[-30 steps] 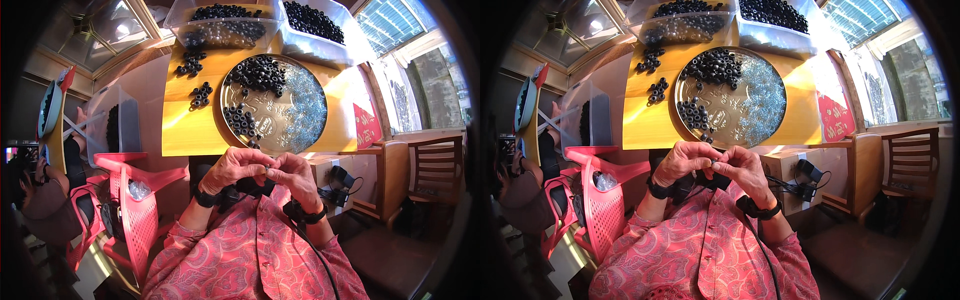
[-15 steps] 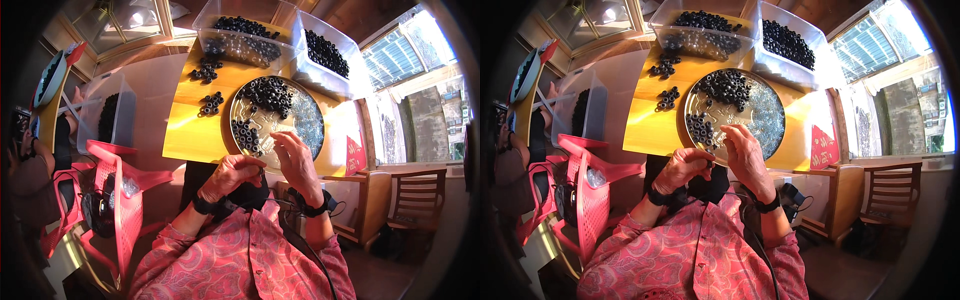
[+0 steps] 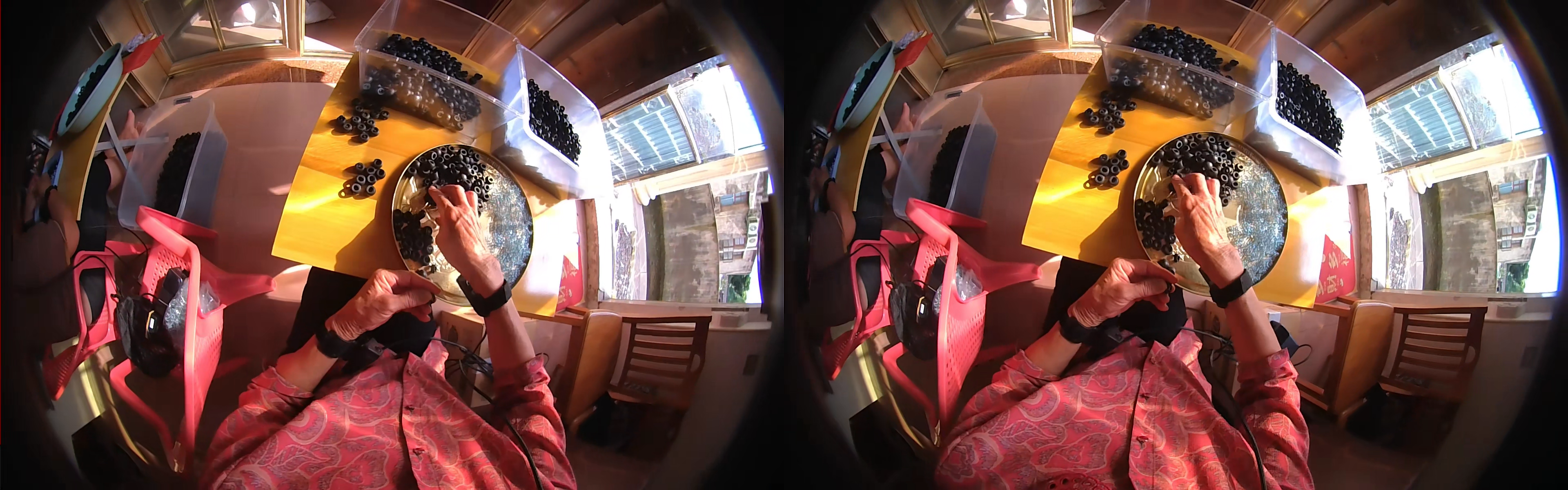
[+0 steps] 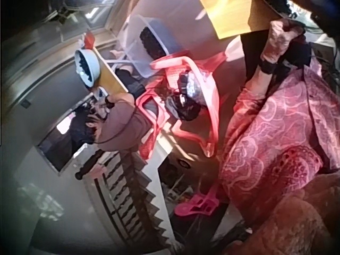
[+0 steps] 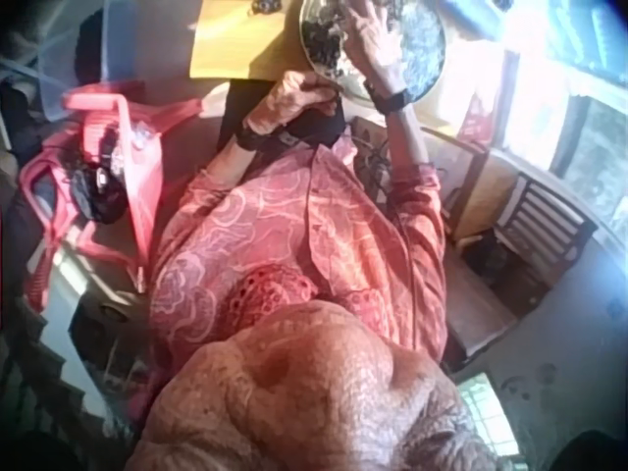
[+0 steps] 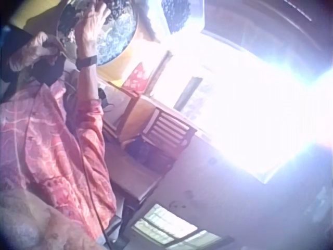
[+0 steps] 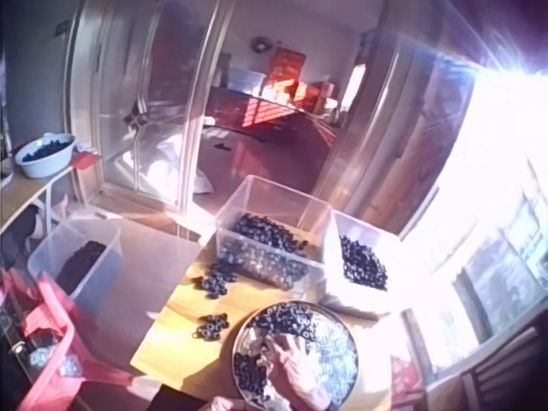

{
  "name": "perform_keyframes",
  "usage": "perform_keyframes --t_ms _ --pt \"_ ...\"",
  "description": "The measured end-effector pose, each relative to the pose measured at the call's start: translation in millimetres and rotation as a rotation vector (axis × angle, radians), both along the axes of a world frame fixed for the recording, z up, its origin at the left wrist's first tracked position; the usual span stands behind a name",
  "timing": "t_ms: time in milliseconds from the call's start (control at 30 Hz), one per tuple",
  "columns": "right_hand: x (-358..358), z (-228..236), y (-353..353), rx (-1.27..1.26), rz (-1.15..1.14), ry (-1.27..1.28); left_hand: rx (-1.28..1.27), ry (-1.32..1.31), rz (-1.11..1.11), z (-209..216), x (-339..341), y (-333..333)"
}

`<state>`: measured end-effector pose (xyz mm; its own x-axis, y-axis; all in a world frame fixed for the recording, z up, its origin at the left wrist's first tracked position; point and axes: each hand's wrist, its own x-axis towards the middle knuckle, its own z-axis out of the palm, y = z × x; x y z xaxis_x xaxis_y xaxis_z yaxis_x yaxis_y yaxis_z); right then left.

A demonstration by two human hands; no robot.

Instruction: Sorting and inspecting black rubber/plastic rings on a metal tray and placing them into containers.

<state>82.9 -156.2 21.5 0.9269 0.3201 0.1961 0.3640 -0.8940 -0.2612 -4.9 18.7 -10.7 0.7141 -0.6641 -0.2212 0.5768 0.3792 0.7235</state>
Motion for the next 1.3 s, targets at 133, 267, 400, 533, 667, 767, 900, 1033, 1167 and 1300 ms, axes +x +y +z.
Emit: perform_keyframes --t_ms 133,267,400,533,667,767,900,1033,1167,1300 --pt "-11.9 -7.5 7.4 0.221 0.081 0.072 -0.017 0.010 0.003 -1.5 -0.4 0.6" --pt "-22.4 -3.9 10.8 0.300 0.062 0.113 -0.033 0.000 0.009 0.2 -0.3 2.5" --pt "-25.3 12.2 7.4 0.381 0.002 0.177 -0.043 0.022 0.014 3.6 0.4 4.2" --pt "-20.1 3.4 -12.3 0.364 -0.142 0.118 0.006 0.003 -0.006 6.9 1.2 4.9" --pt "-30.2 3.0 -22.9 0.191 -0.099 0.129 0.029 -0.069 -0.057 2.8 1.3 2.4" --pt "-39.9 4.2 -22.5 0.107 -0.076 0.168 -0.034 -0.039 -0.051 4.1 -1.8 -1.3" --pt "-33.7 7.2 -10.1 0.179 -0.011 0.074 -0.054 0.007 -0.062 -1.0 -5.7 -6.0" --pt "-27.0 1.8 -1.0 0.198 -0.011 0.147 -0.068 -0.008 -0.086 -7.0 -3.2 -5.5" --pt "-24.0 -3.2 6.5 0.153 -0.022 0.076 -0.077 -0.022 -0.145 -8.3 -3.8 -1.5" --pt "-24.9 -13.1 -1.8 0.133 -0.036 0.014 -0.058 -0.012 -0.173 -6.3 -5.1 -5.9"
